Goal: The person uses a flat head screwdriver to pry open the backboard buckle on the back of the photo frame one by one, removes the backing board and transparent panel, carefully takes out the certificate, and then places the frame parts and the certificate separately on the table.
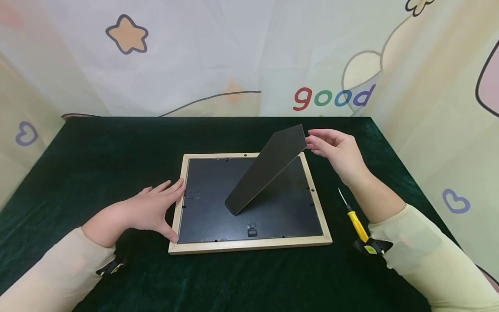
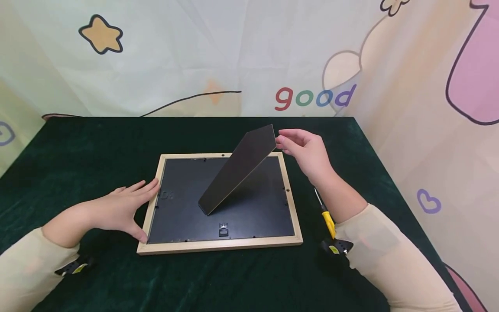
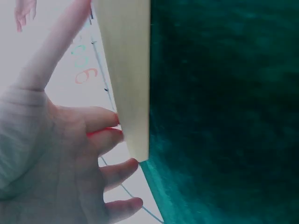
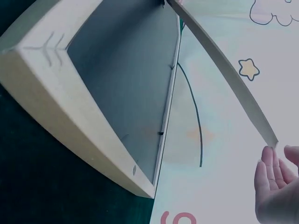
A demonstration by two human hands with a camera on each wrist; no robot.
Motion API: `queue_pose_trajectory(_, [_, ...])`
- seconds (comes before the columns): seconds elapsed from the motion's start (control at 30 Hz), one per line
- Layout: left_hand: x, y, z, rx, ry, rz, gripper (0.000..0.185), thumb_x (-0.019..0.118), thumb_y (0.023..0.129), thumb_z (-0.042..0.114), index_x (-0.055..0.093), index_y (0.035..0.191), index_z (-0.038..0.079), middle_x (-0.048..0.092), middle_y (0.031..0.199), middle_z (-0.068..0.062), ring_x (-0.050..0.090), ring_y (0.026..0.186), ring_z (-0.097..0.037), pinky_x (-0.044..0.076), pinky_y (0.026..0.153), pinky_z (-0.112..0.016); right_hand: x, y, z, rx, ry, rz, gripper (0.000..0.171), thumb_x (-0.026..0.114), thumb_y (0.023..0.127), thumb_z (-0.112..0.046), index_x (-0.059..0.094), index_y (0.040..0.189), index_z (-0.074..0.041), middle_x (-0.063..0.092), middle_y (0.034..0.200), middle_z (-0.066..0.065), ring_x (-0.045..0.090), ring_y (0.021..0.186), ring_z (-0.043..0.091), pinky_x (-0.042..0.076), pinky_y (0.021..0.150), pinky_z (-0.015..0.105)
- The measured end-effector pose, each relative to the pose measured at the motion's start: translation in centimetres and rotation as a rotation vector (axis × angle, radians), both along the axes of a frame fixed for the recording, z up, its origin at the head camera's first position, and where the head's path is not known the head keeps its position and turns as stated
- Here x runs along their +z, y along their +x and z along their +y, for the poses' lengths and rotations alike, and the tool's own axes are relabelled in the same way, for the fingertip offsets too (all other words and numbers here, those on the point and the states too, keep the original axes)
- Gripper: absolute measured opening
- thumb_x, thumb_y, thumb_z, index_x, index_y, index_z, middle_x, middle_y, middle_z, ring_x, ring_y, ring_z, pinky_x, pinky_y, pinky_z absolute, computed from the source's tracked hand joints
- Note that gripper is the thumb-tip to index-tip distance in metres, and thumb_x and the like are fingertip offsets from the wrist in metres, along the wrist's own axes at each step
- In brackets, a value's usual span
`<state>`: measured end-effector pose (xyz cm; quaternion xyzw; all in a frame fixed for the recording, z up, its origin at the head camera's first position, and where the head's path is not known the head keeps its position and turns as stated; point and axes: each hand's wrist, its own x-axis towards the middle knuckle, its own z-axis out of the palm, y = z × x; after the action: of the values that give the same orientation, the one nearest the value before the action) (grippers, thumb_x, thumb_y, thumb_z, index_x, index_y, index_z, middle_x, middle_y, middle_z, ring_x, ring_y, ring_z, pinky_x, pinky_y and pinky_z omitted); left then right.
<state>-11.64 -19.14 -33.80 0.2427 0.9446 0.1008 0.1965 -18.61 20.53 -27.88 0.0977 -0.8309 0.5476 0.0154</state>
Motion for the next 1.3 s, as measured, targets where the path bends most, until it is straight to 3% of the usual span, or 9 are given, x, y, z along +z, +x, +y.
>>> queue_pose_trajectory(0.17, [0.4,0.0,0.5,0.011,-0.047,-0.019,0.122,0.061,0.043,0.070,0.013,0.136,0.007,0.004,0.141,-0.009,0.007,0.124,-0.036,0.011,0.090,-0.060,-0.1,0.1,-0.1,-0.007,-0.005,0.014,0.043,0.056,0.079,-0.035,0.055,0.110,-0.007,0.060,0.098,0.005,0.057,0.087,0.014,0.043,0.077,0.022])
queue_pose_trajectory(0.53, [0.5,0.1,0.3,0.023,-0.026,-0.031,0.123,0.062,0.043,0.068,0.012,0.136,0.008,0.002,0.141,-0.009,0.006,0.125,-0.035,0.009,0.091,-0.059,-0.3,-0.2,-0.4,0.013,0.017,0.047,0.039,0.057,0.078,-0.033,0.057,0.107,-0.007,0.061,0.095,0.005,0.058,0.084,0.015,0.044,0.076,0.023])
queue_pose_trajectory(1.07, [0.1,0.0,0.3,0.026,-0.017,-0.043,0.122,0.064,0.043,0.067,0.012,0.136,0.007,0.001,0.141,-0.009,0.002,0.126,-0.033,0.005,0.091,-0.059,-1.7,-0.8,0.4,-0.037,0.139,0.008,0.039,0.056,0.079,-0.037,0.057,0.107,-0.010,0.060,0.097,0.005,0.058,0.085,0.012,0.042,0.079,0.026])
queue_pose_trajectory(1.3, [0.3,0.0,0.4,0.028,-0.028,-0.052,0.121,0.065,0.043,0.065,0.013,0.136,0.007,0.002,0.141,-0.010,0.002,0.126,-0.033,0.005,0.091,-0.059,-2.7,-1.3,0.9,-0.035,0.155,-0.073,0.035,0.056,0.080,-0.031,0.057,0.106,-0.007,0.059,0.099,0.009,0.057,0.085,0.016,0.044,0.075,0.026])
